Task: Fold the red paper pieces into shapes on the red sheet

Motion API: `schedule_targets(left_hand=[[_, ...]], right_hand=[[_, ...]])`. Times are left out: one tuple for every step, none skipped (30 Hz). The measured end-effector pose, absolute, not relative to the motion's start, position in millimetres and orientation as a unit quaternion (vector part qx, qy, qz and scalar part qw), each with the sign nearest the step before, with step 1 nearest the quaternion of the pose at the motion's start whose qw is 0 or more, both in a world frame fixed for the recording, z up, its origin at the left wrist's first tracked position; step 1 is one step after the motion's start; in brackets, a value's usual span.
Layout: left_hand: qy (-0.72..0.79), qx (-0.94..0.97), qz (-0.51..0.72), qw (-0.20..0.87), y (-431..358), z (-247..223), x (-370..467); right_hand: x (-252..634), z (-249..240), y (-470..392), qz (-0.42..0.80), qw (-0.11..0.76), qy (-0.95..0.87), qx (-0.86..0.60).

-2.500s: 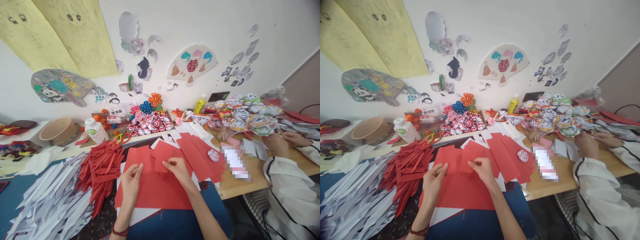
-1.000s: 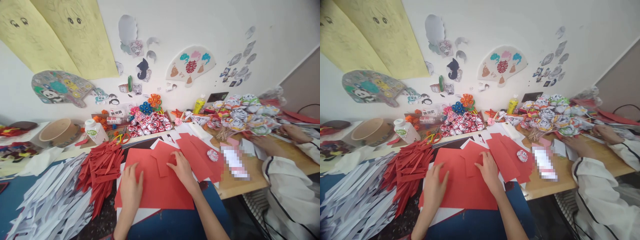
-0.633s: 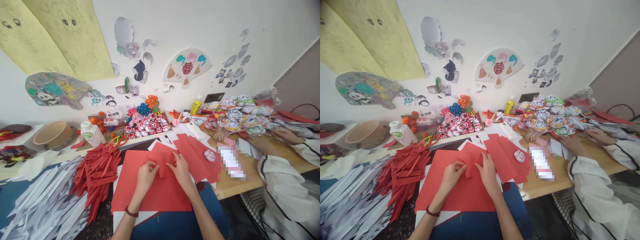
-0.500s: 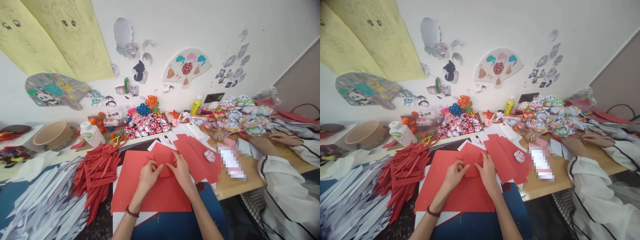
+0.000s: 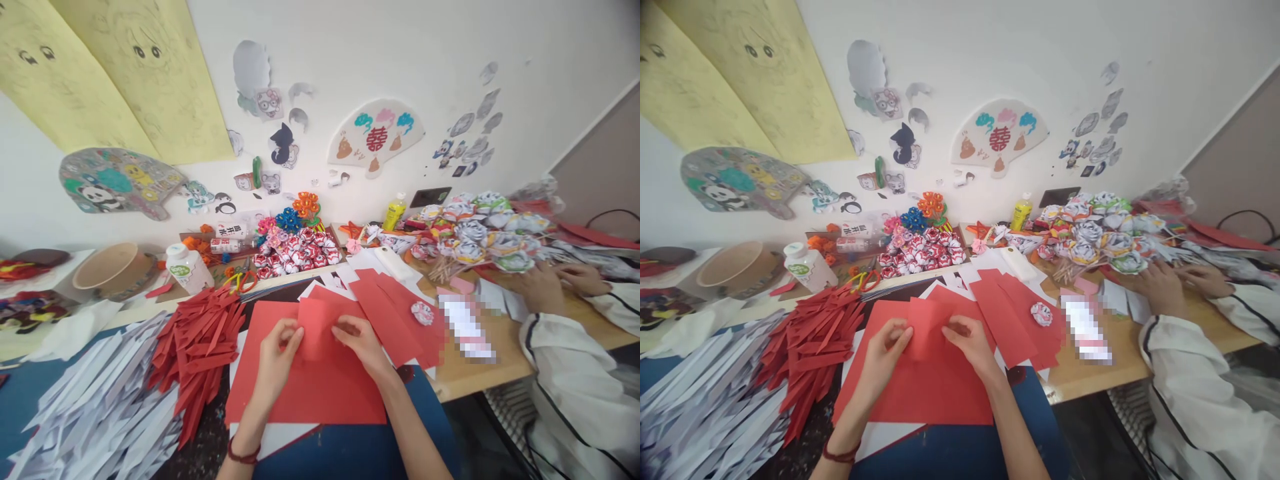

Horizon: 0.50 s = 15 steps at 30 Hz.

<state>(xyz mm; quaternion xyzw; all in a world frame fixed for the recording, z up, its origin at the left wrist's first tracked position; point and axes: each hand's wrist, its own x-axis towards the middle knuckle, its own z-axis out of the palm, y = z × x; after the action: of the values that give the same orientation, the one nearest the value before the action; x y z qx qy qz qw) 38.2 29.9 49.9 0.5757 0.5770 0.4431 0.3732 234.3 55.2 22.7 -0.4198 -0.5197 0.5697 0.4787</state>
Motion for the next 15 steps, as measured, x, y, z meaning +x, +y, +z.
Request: schedule_targets(left_hand=[[0.590, 0.567, 0.451, 0.355, 30, 49, 37], [0.611, 0.565, 0.456, 0.314, 29, 48, 35], [0.634, 0.569, 0.458, 0.256, 28, 47, 35], [0.652, 0.575, 0.453, 0.195, 26, 46, 35], [0.663, 0.584, 0.444, 0.147, 23, 46, 35], [0.666, 0.595, 0.433, 0.120, 21, 46, 36], [0.664, 0.606, 0.423, 0.115, 18, 46, 37], [0.661, 0.614, 0.413, 0.126, 15, 46, 39], [0.658, 0.618, 0.406, 0.142, 12, 46, 41], [0.656, 0.619, 0.402, 0.160, 9, 44, 43], [0.652, 0.616, 0.404, 0.179, 7, 42, 46], [0.648, 0.608, 0.412, 0.201, 5, 40, 48], [0.643, 0.595, 0.424, 0.229, 3, 37, 50], [0.635, 0.578, 0.440, 0.263, 2, 34, 52], [0.627, 0.556, 0.457, 0.299, 2, 32, 54]], right_hand=[[231, 24, 54, 0.573, 0.480, -0.520, -0.414], [228, 24, 52, 0.572, 0.484, -0.517, -0.415], [225, 23, 51, 0.567, 0.490, -0.511, -0.420], [222, 23, 50, 0.561, 0.498, -0.506, -0.426], [219, 23, 49, 0.553, 0.506, -0.502, -0.432], [217, 23, 48, 0.541, 0.513, -0.504, -0.436], [215, 24, 47, 0.526, 0.518, -0.512, -0.439], [213, 26, 46, 0.509, 0.523, -0.524, -0.440], [212, 28, 45, 0.492, 0.526, -0.536, -0.440], [210, 30, 44, 0.476, 0.529, -0.549, -0.439], [209, 33, 43, 0.464, 0.529, -0.560, -0.438], [208, 34, 41, 0.455, 0.528, -0.569, -0.436], [206, 36, 40, 0.452, 0.525, -0.576, -0.433], [205, 36, 38, 0.453, 0.519, -0.582, -0.431], [203, 36, 37, 0.457, 0.513, -0.585, -0.431]])
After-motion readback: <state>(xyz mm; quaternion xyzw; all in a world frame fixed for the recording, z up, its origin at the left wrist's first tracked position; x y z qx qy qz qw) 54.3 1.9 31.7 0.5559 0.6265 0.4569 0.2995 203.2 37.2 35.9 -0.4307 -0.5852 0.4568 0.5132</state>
